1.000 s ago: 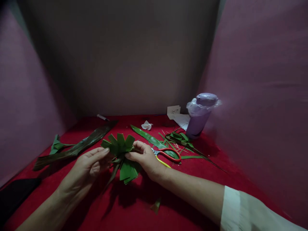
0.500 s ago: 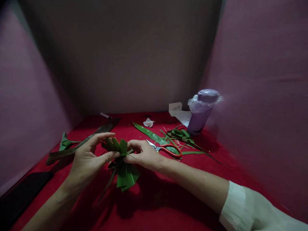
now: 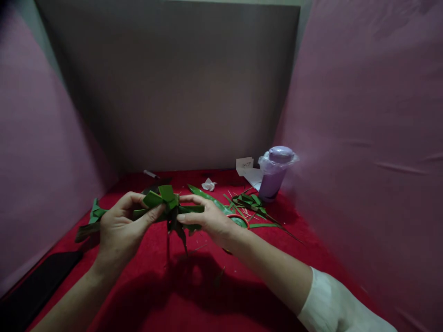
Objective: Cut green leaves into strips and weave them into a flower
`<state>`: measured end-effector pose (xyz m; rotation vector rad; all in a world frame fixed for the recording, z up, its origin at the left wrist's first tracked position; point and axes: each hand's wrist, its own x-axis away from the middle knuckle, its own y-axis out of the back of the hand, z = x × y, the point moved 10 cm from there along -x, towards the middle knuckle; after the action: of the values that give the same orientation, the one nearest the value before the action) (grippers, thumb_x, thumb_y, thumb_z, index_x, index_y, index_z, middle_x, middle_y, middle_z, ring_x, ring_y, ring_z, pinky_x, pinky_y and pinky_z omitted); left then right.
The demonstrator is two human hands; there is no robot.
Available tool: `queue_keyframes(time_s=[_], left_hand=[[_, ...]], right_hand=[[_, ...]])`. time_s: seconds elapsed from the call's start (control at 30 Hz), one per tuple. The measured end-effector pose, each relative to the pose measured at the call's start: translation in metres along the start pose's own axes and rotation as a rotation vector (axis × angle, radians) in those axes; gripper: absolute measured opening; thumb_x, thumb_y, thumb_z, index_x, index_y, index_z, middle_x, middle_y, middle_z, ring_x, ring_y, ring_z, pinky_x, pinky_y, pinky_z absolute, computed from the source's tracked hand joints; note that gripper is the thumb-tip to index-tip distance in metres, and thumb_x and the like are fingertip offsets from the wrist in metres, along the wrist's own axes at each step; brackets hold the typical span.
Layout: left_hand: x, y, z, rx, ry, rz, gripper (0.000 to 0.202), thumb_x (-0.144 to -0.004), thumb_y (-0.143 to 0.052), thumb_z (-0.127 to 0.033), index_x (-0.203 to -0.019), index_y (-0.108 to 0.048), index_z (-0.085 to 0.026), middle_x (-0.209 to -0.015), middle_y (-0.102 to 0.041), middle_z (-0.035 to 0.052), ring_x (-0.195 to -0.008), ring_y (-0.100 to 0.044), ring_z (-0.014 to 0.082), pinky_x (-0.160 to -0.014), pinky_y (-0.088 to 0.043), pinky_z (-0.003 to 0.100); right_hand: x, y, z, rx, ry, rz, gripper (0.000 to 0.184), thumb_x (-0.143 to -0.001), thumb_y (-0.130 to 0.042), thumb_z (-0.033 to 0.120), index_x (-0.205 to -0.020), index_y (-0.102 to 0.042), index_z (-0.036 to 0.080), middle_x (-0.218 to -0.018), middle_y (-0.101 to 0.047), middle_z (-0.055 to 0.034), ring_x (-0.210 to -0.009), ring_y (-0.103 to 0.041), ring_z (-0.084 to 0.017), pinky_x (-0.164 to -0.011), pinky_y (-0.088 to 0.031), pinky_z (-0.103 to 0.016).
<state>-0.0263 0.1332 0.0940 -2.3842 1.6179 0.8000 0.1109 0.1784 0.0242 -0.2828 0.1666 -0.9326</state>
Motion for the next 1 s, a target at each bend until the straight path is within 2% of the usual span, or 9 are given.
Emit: queue_keyframes(time_s=[0.1, 0.3, 0.43, 0.5, 0.63, 0.73, 0.87, 1.0], left_hand=[[-0.001, 0.002, 0.01, 0.071, 0.082, -0.009, 0.022, -0.068, -0.072, -0.027, -0.067, -0.052, -0.018, -0.062, -0.052, -0.007, -0.054, -0.049, 0.0076, -0.052, -0.044, 0.019], [0.003, -0.004, 0.035, 0.261, 0.235, 0.028, 0.024, -0.063, -0.075, -0.025, -0.069, -0.053, -0.018, -0.063, -0.059, -0.0071, -0.056, -0.058, 0.01, -0.058, -0.052, 0.023], [0.008, -0.01, 0.057, 0.361, 0.332, 0.055, 0.024, -0.062, -0.076, -0.023, -0.073, -0.055, -0.019, -0.066, -0.065, -0.0047, -0.06, -0.063, 0.0128, -0.063, -0.054, 0.026], [0.01, -0.011, 0.066, 0.382, 0.363, 0.066, 0.025, -0.062, -0.077, -0.023, -0.078, -0.057, -0.019, -0.07, -0.067, -0.0037, -0.061, -0.063, 0.013, -0.064, -0.054, 0.026], [0.011, -0.013, 0.073, 0.406, 0.4, 0.122, 0.035, -0.059, -0.079, -0.021, -0.089, -0.062, -0.021, -0.079, -0.069, -0.0012, -0.069, -0.065, 0.0144, -0.066, -0.054, 0.026], [0.011, -0.014, 0.075, 0.366, 0.427, 0.15, 0.027, -0.058, -0.079, -0.02, -0.081, -0.066, -0.019, -0.074, -0.068, -0.001, -0.067, -0.064, 0.0137, -0.063, -0.053, 0.022], [0.013, -0.014, 0.082, 0.32, 0.466, 0.14, 0.013, -0.064, -0.075, -0.025, -0.065, -0.065, -0.017, -0.06, -0.063, -0.0029, -0.053, -0.057, 0.0101, -0.05, -0.047, 0.018], [0.016, -0.01, 0.09, 0.291, 0.518, 0.068, 0.014, -0.065, -0.074, -0.027, -0.068, -0.065, -0.017, -0.061, -0.065, -0.0032, -0.053, -0.056, 0.0099, -0.05, -0.046, 0.018]], right_hand=[[0.0, -0.002, 0.002, -0.026, 0.015, -0.013, 0.043, -0.067, -0.072, 0.02, -0.109, -0.059, 0.022, -0.077, -0.062, 0.0003, -0.063, -0.055, -0.01, -0.057, -0.041, -0.023], [0.001, -0.008, -0.006, -0.052, -0.055, 0.037, 0.035, -0.071, -0.07, 0.03, -0.103, -0.064, 0.019, -0.081, -0.064, -0.0018, -0.065, -0.055, -0.011, -0.055, -0.04, -0.021], [-0.002, -0.003, -0.023, -0.148, -0.135, 0.036, 0.026, -0.067, -0.072, 0.024, -0.092, -0.067, 0.017, -0.079, -0.065, -0.0016, -0.065, -0.057, -0.01, -0.056, -0.042, -0.021], [-0.004, 0.0, -0.034, -0.163, -0.18, 0.028, 0.03, -0.064, -0.073, 0.021, -0.093, -0.067, 0.018, -0.078, -0.065, -0.0005, -0.064, -0.058, -0.011, -0.056, -0.042, -0.021], [-0.007, 0.01, -0.044, -0.058, -0.185, -0.052, 0.04, -0.061, -0.074, 0.019, -0.1, -0.063, 0.02, -0.075, -0.065, 0.0009, -0.059, -0.057, -0.011, -0.049, -0.039, -0.02], [-0.007, 0.016, -0.042, 0.051, -0.165, -0.141, 0.041, -0.058, -0.076, 0.02, -0.097, -0.062, 0.018, -0.068, -0.063, 0.0023, -0.054, -0.053, -0.01, -0.047, -0.037, -0.02], [-0.005, 0.016, -0.038, 0.048, -0.157, -0.222, 0.045, -0.055, -0.077, 0.02, -0.096, -0.059, 0.017, -0.075, -0.065, 0.0011, -0.061, -0.057, -0.012, -0.058, -0.044, -0.025], [-0.004, 0.017, -0.036, -0.002, -0.133, -0.28, 0.046, -0.054, -0.077, 0.019, -0.096, -0.058, 0.018, -0.078, -0.065, 0.0006, -0.063, -0.059, -0.013, -0.061, -0.044, -0.026]])
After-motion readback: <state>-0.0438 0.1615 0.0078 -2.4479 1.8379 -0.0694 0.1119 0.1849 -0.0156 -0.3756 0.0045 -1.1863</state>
